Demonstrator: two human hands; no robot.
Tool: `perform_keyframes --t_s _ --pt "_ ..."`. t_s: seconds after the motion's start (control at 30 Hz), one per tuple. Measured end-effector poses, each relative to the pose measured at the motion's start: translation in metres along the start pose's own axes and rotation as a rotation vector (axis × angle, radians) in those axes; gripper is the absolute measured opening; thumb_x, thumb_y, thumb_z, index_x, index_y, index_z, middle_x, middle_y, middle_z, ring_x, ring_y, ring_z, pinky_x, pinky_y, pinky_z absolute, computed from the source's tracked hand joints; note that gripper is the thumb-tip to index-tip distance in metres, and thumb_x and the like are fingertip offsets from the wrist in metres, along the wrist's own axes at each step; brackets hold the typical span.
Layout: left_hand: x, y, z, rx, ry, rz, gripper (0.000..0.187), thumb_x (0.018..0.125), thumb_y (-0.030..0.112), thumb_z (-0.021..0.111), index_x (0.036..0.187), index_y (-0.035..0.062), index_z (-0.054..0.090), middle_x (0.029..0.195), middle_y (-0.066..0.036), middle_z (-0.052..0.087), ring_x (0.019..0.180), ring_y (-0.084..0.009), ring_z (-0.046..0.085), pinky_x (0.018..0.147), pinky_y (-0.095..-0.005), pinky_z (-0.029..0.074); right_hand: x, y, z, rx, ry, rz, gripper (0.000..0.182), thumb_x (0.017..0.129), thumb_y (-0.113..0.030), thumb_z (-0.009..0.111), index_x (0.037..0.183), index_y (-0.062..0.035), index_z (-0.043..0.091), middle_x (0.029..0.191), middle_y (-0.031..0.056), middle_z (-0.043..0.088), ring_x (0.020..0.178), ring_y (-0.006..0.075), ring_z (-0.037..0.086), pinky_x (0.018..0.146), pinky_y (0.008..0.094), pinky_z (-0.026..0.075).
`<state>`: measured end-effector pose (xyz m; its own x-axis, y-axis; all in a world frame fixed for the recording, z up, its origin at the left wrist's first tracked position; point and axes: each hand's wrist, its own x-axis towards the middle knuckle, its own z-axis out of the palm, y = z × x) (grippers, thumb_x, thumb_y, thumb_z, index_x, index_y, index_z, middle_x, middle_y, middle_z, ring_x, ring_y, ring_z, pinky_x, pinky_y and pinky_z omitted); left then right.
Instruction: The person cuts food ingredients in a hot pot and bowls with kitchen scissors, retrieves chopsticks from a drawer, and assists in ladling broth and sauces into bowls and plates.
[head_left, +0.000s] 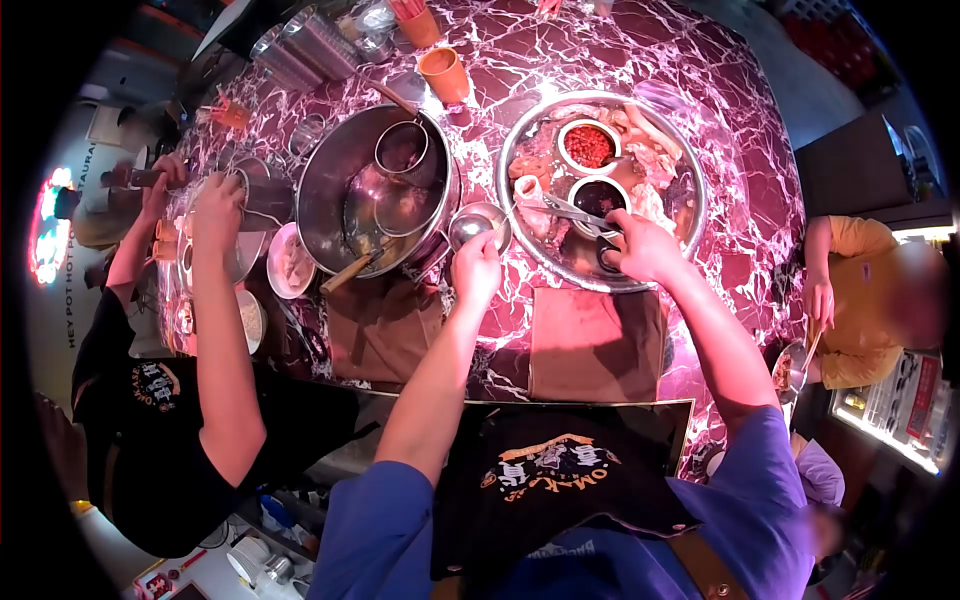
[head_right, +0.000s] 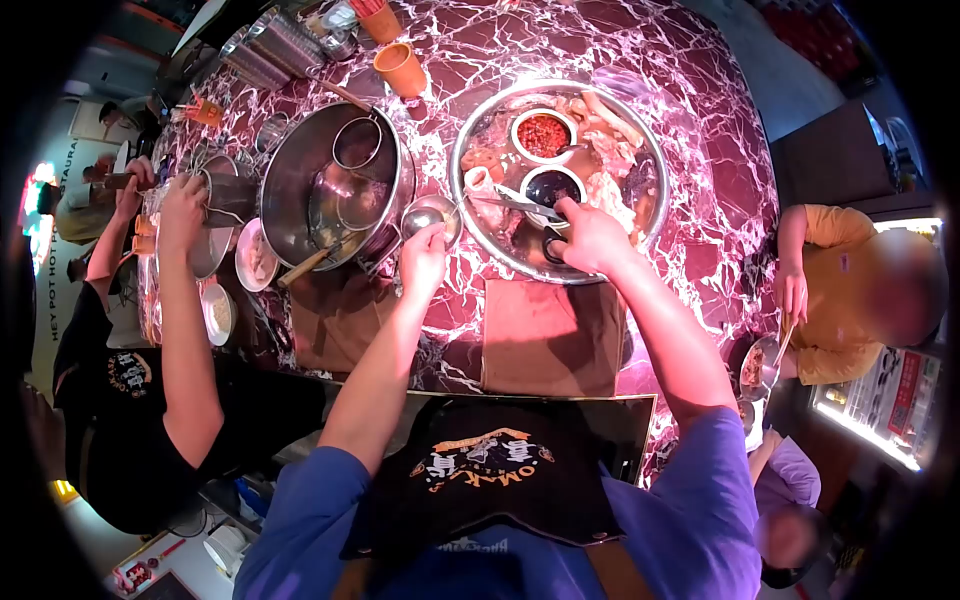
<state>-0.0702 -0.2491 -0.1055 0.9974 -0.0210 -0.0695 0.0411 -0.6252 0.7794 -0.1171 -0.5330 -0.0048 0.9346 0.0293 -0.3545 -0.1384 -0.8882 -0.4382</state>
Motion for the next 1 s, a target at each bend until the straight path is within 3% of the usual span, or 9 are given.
perform_keyframes --t_s 0.43,0.7,0.77,0.83,0.93,1.0 --pt "0.0 0.001 0.008 -0.043 0.046 0.082 0.023 0.09 0.012 0.058 0.106 0.0007 0.07 0.098 -0.02 0.071 0.093 -0.0314 0.07 0.083 -0.0359 0.052 0.013 0.005 0.018 -0.034 -0.005 -0.075 0.051 0.078 -0.028 0.07 0.117 -0.0044 0.049 0.101 0.0231 0.064 0.097 0.0404 0.063 0.084 0.0486 0.05" --pt "-0.003 0.0 0.02 -0.036 0.069 0.092 0.024 0.09 0.014 0.059 0.106 0.0 0.07 0.099 -0.021 0.07 0.094 -0.032 0.07 0.084 -0.0363 0.052 0.004 0.019 0.019 0.021 0.011 -0.136 0.039 0.079 -0.014 0.064 0.115 -0.002 0.054 0.091 0.0255 0.066 0.09 0.0426 0.064 0.08 0.0504 0.05" --pt "-0.003 -0.002 0.02 -0.064 0.104 0.094 0.023 0.087 0.013 0.06 0.105 0.0035 0.071 0.097 -0.022 0.069 0.092 -0.0367 0.068 0.081 -0.0405 0.053 0.006 0.019 0.018 0.006 0.014 -0.155 0.039 0.078 -0.013 0.064 0.114 -0.0021 0.055 0.09 0.0261 0.066 0.09 0.0426 0.064 0.08 0.05 0.05" --pt "-0.002 -0.005 0.018 -0.072 0.103 0.106 0.023 0.088 0.013 0.06 0.104 0.0033 0.072 0.096 -0.021 0.07 0.092 -0.0351 0.069 0.081 -0.0394 0.053 0.007 0.019 0.021 -0.014 -0.022 -0.151 0.042 0.077 -0.013 0.066 0.117 -0.0027 0.054 0.093 0.0239 0.067 0.09 0.0419 0.065 0.08 0.0477 0.051" --pt "0.003 -0.015 0.012 -0.165 0.021 0.01 0.024 0.091 0.012 0.06 0.108 -0.002 0.069 0.098 -0.017 0.073 0.092 -0.0223 0.07 0.085 -0.0309 0.051 -0.001 0.012 0.015 0.039 -0.031 -0.112 0.045 0.078 -0.017 0.066 0.118 -0.0034 0.053 0.097 0.0248 0.067 0.095 0.0413 0.064 0.084 0.049 0.05" --pt "0.003 -0.013 0.008 -0.155 0.017 -0.005 0.024 0.091 0.012 0.06 0.108 -0.0021 0.069 0.098 -0.018 0.072 0.093 -0.0222 0.07 0.085 -0.0306 0.051 -0.004 0.01 0.01 0.051 -0.038 -0.096 0.046 0.078 -0.02 0.066 0.119 -0.0052 0.052 0.101 0.0242 0.067 0.098 0.0405 0.064 0.086 0.0482 0.05"
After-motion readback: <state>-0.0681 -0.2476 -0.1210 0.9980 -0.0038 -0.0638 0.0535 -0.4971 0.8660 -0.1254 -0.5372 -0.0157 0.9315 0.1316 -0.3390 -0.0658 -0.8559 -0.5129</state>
